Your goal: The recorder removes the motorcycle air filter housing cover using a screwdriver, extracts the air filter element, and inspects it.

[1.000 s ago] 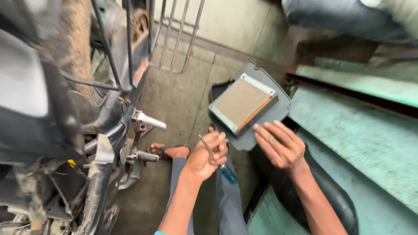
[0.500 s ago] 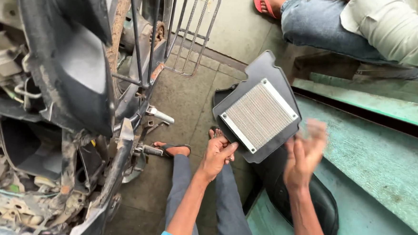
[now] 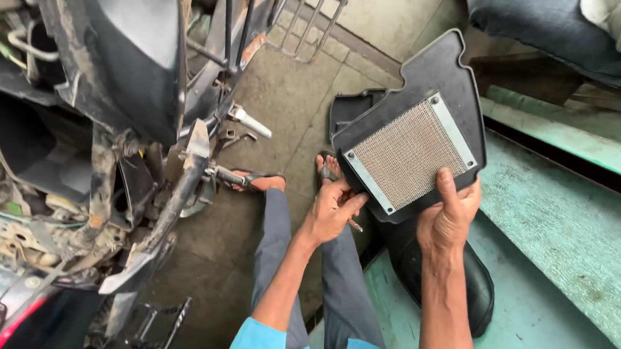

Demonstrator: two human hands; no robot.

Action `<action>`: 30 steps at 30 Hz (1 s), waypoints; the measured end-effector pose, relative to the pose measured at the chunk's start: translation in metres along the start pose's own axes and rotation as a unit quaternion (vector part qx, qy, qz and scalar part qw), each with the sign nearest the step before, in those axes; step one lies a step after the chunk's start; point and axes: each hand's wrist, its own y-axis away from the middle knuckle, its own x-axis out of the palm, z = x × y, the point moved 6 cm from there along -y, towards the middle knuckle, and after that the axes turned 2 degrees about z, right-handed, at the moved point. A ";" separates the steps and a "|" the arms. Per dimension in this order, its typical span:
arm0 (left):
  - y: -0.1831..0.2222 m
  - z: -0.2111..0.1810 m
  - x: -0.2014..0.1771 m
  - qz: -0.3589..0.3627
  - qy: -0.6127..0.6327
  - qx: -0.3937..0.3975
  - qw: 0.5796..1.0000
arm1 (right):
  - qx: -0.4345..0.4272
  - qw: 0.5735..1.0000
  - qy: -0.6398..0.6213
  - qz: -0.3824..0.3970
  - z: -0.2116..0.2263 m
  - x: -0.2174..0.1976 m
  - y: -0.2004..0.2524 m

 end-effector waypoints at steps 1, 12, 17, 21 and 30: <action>0.002 0.000 0.001 0.011 -0.007 0.041 0.999 | 0.002 1.000 0.000 0.001 -0.001 -0.001 0.001; 0.027 -0.004 0.009 0.009 0.149 -0.009 0.989 | -0.188 0.899 0.385 0.094 0.053 0.019 0.009; 0.038 -0.049 0.024 0.010 0.078 -0.046 0.996 | -0.362 0.678 0.568 0.295 0.082 0.050 0.040; 0.039 -0.058 0.034 0.009 0.099 -0.080 0.992 | -0.388 0.664 0.549 0.326 0.083 0.057 0.041; 0.053 -0.095 0.048 -0.015 -0.006 -0.077 0.997 | -0.251 0.819 0.386 0.342 0.094 0.061 0.026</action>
